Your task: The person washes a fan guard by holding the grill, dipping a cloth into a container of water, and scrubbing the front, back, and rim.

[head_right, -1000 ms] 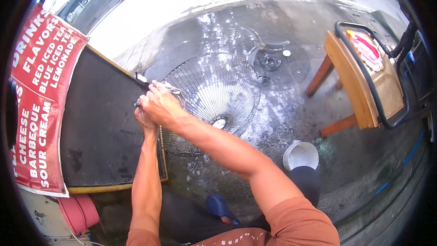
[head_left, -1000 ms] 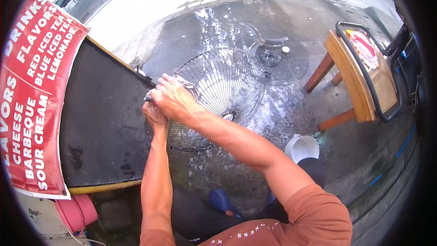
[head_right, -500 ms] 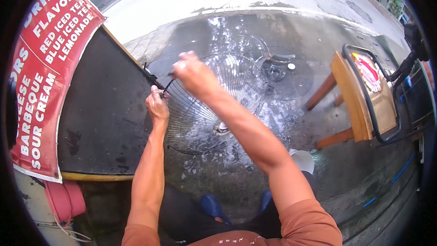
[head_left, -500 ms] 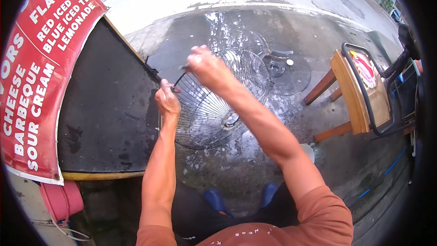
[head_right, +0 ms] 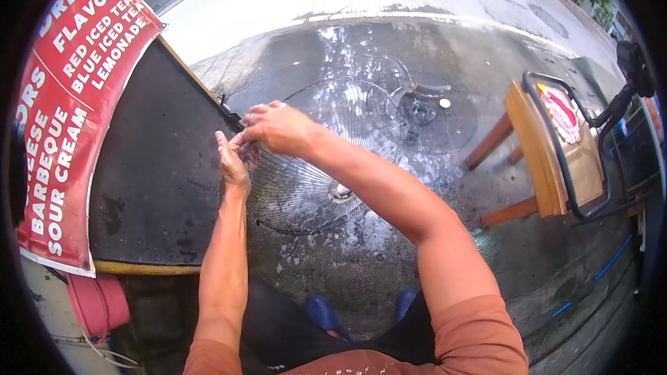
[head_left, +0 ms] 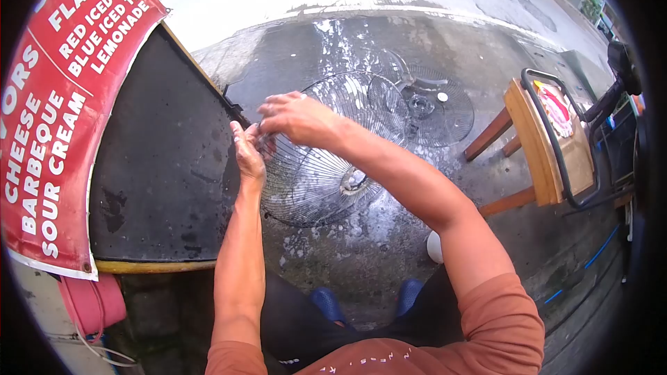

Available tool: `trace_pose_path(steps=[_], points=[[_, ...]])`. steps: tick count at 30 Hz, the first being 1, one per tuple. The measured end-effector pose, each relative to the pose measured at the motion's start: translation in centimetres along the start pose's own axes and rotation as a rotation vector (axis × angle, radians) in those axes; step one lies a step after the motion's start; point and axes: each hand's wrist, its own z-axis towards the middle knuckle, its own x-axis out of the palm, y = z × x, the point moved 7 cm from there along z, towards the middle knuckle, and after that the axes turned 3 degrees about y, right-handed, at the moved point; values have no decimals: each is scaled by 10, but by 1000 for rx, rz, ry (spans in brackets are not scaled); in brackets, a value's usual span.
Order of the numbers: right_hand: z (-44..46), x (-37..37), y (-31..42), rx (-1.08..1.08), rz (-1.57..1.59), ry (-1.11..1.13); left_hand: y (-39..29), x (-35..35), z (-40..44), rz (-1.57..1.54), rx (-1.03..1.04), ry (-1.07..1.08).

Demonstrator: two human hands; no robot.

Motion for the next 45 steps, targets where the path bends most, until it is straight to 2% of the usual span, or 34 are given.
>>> trace_pose_path(steps=[1,4,8,9,11,13,14,17,18,19,21,23,25,28,33,34,36,39,41,43,44,45], points=[[-1,-5,-12,23,2,20,-3,4,2,48,16,75],[-20,-28,-60,257,22,-79,1,-2,0,59,-20,17],[-7,-19,-21,42,142,-352,-7,10,1,46,3,12],[1,-6,-3,76,101,-314,-10,13,0,-61,10,-60],[12,9,29,100,-130,65,-13,16,-6,-222,2,-186],[20,16,21,106,-113,135,-6,7,-9,-279,-57,-215],[21,17,15,111,-104,169,-4,6,-8,-242,-48,-188],[7,6,-6,94,-124,-3,-7,10,-1,-67,86,-107],[-4,-1,-20,161,-106,-97,-20,17,-7,-14,153,-208],[-15,-13,-25,113,-95,-236,-22,16,-8,151,157,-211],[-39,-29,-45,146,-93,-340,-25,9,-8,481,162,-214],[-59,-36,-81,290,59,-273,-26,4,-8,541,245,-284],[-90,-45,-117,554,186,-195,-28,2,-11,603,267,-307],[-143,-45,-167,820,351,-137,-24,-10,-11,527,282,-268],[-208,-9,-202,935,617,-171,-11,-34,-10,306,157,-239],[-209,-11,-194,876,700,-285,-10,-38,-13,314,123,-237],[-206,-11,-186,858,712,-253,0,-58,-9,337,36,-186],[-185,-25,-167,754,766,-215,-7,-71,-7,344,116,-157],[-165,-47,-148,661,744,-217,-6,-92,-7,467,-19,-144],[-142,-65,-130,707,707,-140,-22,-98,-15,674,-140,-264],[-128,-73,-122,687,707,-94,-28,-100,-13,772,-151,-287],[-114,-81,-113,667,704,-50,-44,-87,-11,778,2,-276]])
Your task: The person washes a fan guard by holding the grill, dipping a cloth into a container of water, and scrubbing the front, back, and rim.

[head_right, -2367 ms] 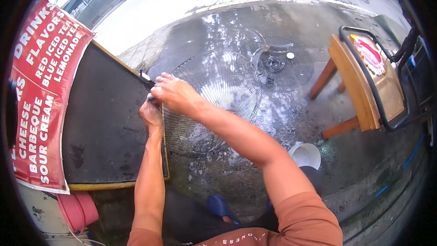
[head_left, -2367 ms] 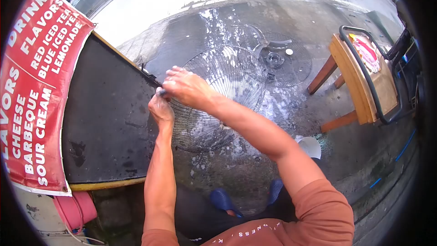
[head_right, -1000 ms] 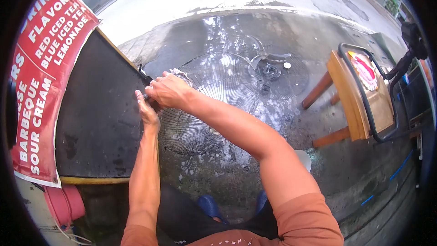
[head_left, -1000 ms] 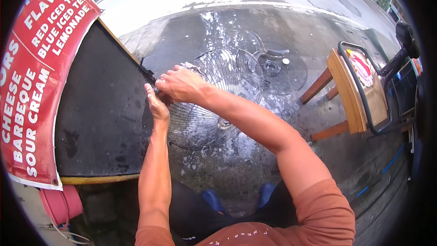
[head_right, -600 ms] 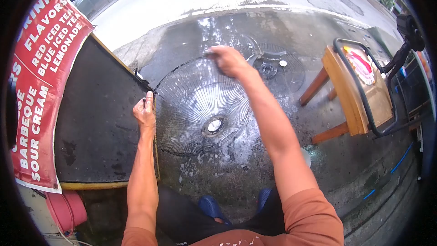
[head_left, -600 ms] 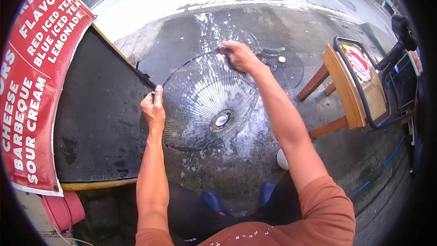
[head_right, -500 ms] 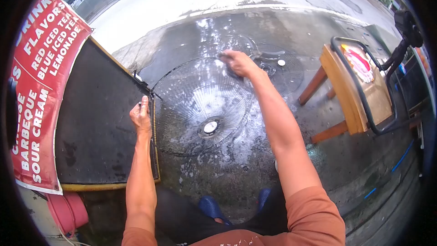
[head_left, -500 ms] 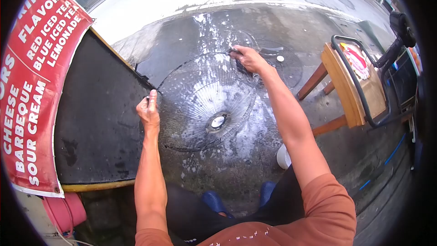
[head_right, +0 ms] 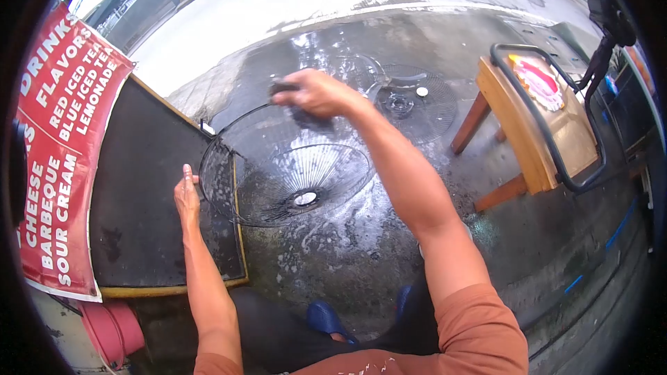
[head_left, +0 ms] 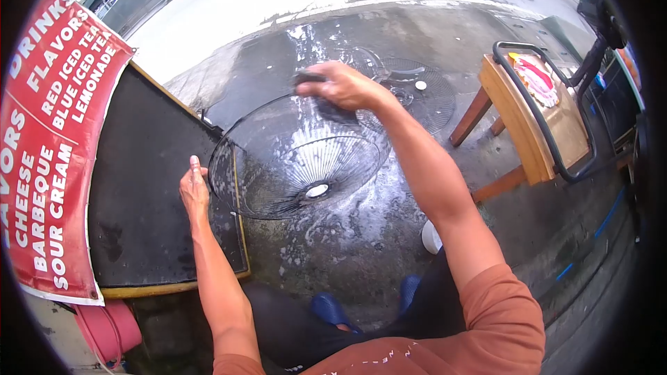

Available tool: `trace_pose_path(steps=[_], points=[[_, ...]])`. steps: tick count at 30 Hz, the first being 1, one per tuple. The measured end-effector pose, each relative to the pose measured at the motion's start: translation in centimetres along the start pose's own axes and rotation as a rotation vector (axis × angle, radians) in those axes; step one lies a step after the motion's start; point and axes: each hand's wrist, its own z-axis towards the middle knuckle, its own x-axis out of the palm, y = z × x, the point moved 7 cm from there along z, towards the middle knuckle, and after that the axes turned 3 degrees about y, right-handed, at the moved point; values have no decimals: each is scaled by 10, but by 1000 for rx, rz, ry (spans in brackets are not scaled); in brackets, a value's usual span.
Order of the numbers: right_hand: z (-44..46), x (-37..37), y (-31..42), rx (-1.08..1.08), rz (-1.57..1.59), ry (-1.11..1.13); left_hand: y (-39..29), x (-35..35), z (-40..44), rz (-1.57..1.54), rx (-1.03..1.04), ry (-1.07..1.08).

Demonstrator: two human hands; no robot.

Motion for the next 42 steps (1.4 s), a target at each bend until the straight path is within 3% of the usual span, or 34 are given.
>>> trace_pose_path(steps=[2,3,6,8,12,13,17,25,28,32,37,40,42], points=[[6,13,40,-80,-120,58,-46,4,-7,-37,282,-97],[15,24,48,-88,-145,74,-57,23,-8,-379,277,40],[23,56,75,-91,-324,109,-112,52,-41,-316,285,170],[25,74,80,-165,-327,26,-102,66,-40,35,288,61],[22,136,74,-458,-650,-389,-81,68,-38,133,209,-134],[12,147,78,-623,-595,-440,-77,67,-35,138,243,-159],[4,152,67,-789,-570,-440,-67,61,-32,69,203,-155],[22,100,51,-595,-402,-436,-75,64,-29,115,216,-153],[26,85,45,-592,-449,-451,-72,60,-31,120,212,-161],[25,42,11,-399,-561,-504,-65,54,-31,57,248,-160],[-6,29,3,-472,-530,-607,-63,58,-29,5,246,-110],[-11,9,-54,-197,-504,-717,-55,48,-28,-28,237,-115],[-12,2,-88,-158,-435,-679,-44,46,-25,-73,249,-110]])
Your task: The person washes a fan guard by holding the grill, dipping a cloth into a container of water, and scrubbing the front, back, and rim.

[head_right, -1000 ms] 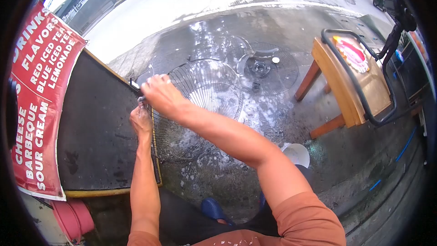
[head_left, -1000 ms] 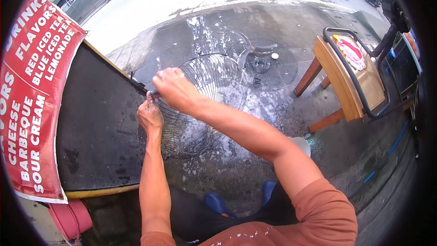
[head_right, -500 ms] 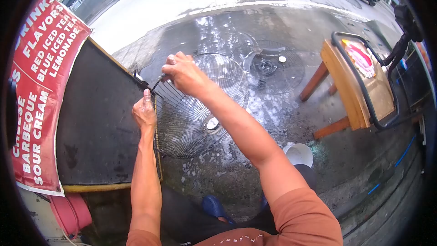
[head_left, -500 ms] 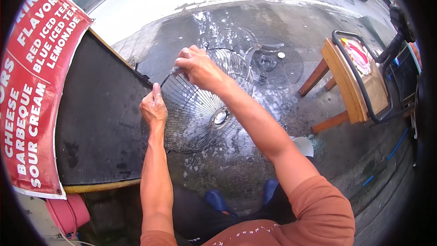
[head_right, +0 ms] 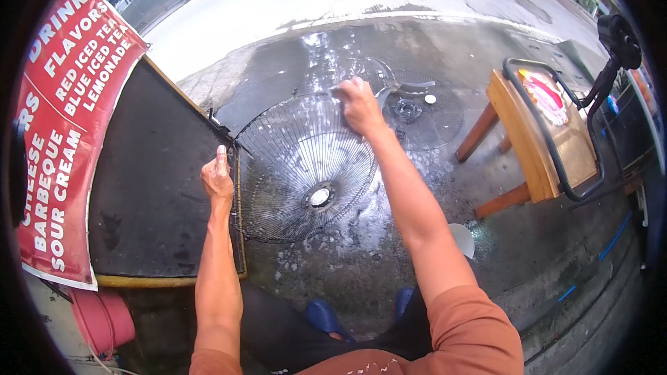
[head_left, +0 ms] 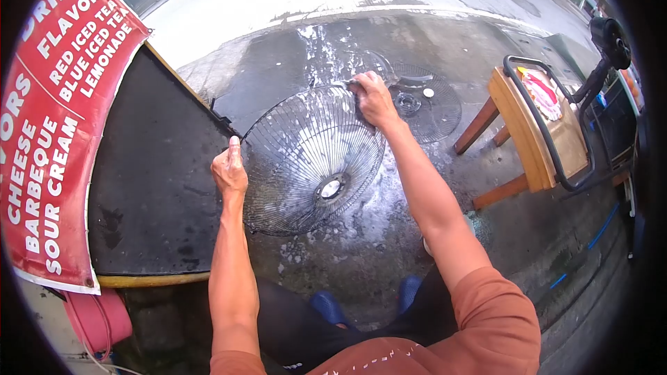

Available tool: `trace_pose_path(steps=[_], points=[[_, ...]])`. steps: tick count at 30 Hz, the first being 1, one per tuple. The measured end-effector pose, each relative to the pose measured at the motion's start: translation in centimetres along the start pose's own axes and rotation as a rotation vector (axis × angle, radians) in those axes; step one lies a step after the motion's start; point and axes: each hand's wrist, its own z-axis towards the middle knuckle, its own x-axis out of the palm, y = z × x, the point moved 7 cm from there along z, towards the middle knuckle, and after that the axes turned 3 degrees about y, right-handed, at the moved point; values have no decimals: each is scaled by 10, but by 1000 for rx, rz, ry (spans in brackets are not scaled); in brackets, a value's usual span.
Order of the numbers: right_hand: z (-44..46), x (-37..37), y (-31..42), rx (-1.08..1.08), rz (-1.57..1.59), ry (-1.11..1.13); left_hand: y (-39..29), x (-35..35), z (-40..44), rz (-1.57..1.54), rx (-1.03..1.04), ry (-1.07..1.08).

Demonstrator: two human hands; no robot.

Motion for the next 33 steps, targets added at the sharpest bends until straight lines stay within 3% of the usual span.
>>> trace_pose_path(steps=[5,8,12,13,16,22,24,27,28,30,32,33], points=[[-34,7,-72,358,159,224,45,-8,3,-211,-97,14],[-48,25,-106,348,332,155,54,-13,6,-327,-144,46],[-35,10,-72,445,411,252,55,-20,1,-329,-272,115],[-24,9,-65,403,371,209,53,-21,2,-256,-238,168],[9,-13,15,251,299,466,54,-15,-1,-324,-309,144],[40,-25,151,65,94,691,79,1,-2,-474,-540,419],[41,-4,184,-48,-89,771,58,-10,10,-525,-325,347],[37,27,216,-141,-109,742,6,-14,17,-297,14,170],[36,38,227,-173,-125,735,-4,-4,13,-344,-24,177],[29,64,245,-231,-105,678,-48,0,3,-2,88,146],[10,67,273,-603,-223,207,-44,-11,5,128,59,-12],[-1,68,280,-650,-224,201,-34,-15,8,162,32,-60]])
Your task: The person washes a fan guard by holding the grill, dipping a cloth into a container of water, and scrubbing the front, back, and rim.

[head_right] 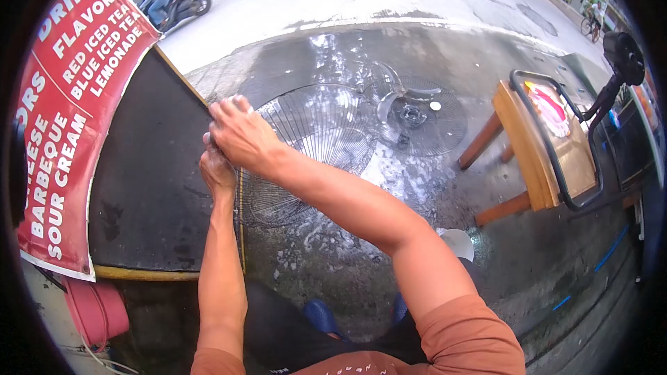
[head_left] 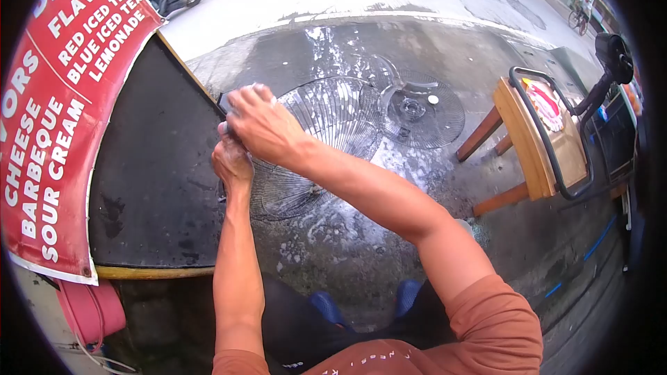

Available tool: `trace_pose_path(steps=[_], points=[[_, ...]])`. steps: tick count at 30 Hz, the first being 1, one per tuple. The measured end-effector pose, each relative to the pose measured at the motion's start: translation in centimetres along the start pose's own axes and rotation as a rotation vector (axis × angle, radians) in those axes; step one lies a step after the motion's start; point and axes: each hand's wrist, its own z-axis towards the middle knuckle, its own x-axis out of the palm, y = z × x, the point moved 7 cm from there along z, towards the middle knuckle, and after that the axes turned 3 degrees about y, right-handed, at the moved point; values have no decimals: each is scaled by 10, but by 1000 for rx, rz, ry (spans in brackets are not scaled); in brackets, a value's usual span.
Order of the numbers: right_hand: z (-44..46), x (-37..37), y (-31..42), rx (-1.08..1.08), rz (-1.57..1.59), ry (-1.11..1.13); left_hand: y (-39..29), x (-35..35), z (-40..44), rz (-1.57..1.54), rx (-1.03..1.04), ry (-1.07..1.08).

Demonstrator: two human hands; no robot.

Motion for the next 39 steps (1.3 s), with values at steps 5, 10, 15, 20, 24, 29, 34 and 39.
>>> trace_pose_path(steps=[5,10,15,20,24,29,34,39], points=[[-30,21,6,-249,66,-41,19,-14,1,-26,-137,-10],[-15,11,-43,16,191,-81,31,-13,4,22,-186,-44],[-31,7,-141,458,311,12,57,-22,5,-16,-235,-82],[-20,19,-92,299,212,-85,53,-19,9,39,-239,-102],[3,37,-29,4,205,-67,58,-19,8,31,-265,-93],[-4,23,-69,98,185,-144,97,-22,10,-110,-245,-97],[-74,25,-168,449,241,-133,127,-24,8,-375,-278,-108],[-98,35,-181,636,533,-190,131,-23,3,-519,-327,-39]])
